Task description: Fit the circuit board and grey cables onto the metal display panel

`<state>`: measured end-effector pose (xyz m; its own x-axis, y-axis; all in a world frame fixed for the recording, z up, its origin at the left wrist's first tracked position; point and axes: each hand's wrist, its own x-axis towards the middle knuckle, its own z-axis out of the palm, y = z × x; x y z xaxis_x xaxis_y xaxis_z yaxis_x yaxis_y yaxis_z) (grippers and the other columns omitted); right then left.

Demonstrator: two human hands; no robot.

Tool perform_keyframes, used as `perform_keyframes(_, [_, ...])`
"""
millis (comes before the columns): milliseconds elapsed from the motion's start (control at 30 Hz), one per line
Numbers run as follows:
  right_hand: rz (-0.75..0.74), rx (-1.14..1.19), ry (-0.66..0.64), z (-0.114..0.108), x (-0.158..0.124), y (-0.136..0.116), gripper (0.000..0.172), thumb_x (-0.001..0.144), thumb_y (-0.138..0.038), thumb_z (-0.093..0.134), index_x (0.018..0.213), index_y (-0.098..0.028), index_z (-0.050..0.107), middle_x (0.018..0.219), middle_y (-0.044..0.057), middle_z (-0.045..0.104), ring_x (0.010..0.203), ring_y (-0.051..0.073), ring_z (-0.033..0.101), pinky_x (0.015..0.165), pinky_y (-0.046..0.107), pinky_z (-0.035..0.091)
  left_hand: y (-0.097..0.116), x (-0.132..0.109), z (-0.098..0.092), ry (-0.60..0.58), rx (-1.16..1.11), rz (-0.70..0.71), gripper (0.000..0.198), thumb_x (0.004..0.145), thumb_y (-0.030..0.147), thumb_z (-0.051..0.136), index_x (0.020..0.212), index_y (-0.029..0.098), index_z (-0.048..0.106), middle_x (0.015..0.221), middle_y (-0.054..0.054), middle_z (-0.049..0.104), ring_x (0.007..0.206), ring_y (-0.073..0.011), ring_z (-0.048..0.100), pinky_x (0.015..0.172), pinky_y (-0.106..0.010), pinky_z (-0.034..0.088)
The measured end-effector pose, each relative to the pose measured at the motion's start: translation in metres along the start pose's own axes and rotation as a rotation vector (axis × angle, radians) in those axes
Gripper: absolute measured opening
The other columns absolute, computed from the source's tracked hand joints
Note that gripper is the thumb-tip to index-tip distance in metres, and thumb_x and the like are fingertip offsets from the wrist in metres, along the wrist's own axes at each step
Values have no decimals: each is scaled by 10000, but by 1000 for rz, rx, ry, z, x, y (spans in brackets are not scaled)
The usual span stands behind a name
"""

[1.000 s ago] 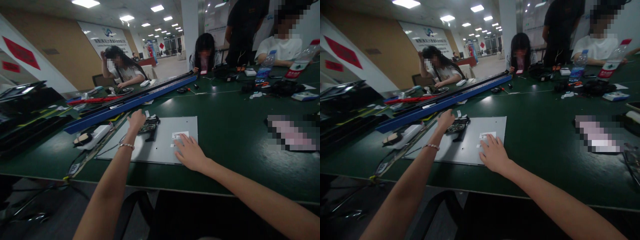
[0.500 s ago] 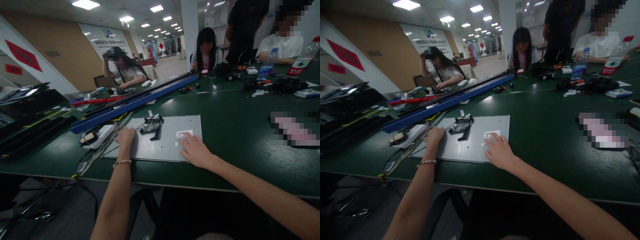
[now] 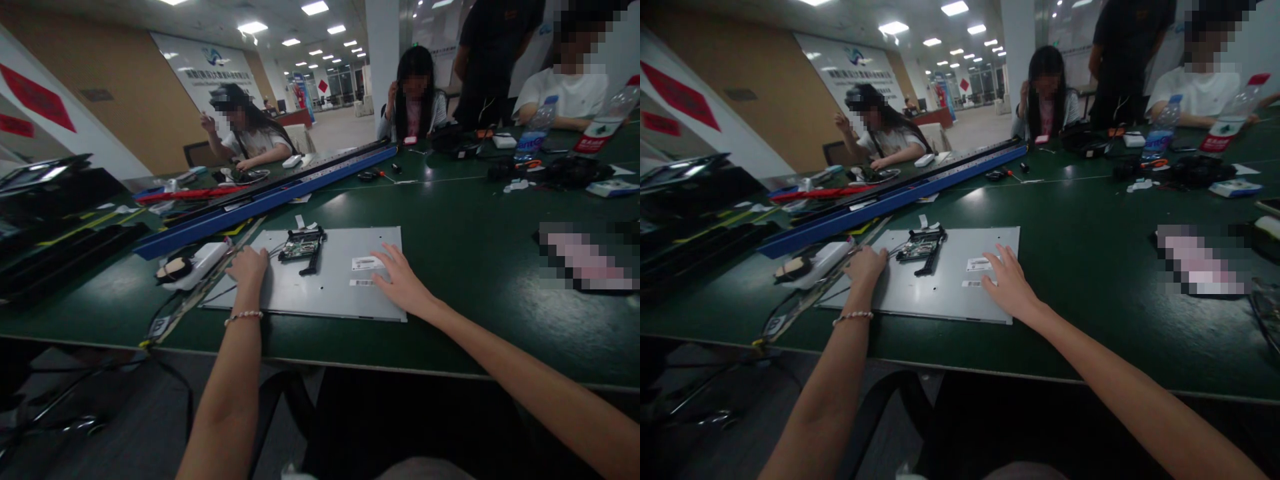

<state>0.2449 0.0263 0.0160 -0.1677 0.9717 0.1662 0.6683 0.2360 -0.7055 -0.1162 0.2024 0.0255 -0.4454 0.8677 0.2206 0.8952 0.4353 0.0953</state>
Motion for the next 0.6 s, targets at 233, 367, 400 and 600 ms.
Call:
perform_keyframes(233, [2, -22, -25, 1, -1, 3, 560, 943, -342, 430, 1467, -149, 386, 1618, 136, 181, 1501, 273, 70, 1194, 469, 140, -6, 7, -1, 40, -13, 0, 475, 911, 374, 475, 1265, 63, 534, 1233, -289, 600, 1166, -412, 560, 933, -531, 443])
perform_keyframes(367, [-2, -25, -32, 2, 0, 6, 577, 945, -362, 428, 1479, -151, 371, 1615, 142, 189, 1498, 283, 84, 1192, 472, 143, -11, 11, 0, 49, -1, 25, 453, 927, 377, 444, 1242, 67, 548, 1200, -277, 619, 1142, -412, 578, 914, -519, 458])
perform_keyframes(400, [-3, -24, -32, 2, 0, 6, 578, 946, -367, 426, 1480, -152, 370, 1616, 141, 187, 1499, 285, 76, 1192, 474, 141, -12, 12, 1, 51, 0, 29, 467, 934, 395, 424, 1238, 64, 551, 1191, -279, 622, 1134, -417, 582, 908, -523, 460])
perform_keyframes(600, [93, 34, 22, -3, 5, 6, 593, 928, -371, 442, 1481, -176, 362, 1634, 130, 107, 1501, 305, 26, 1182, 514, 150, -16, 14, 3, 61, -53, 21, 595, 958, 500, 288, 1251, 57, 556, 1189, -296, 624, 1128, -426, 586, 915, -536, 446])
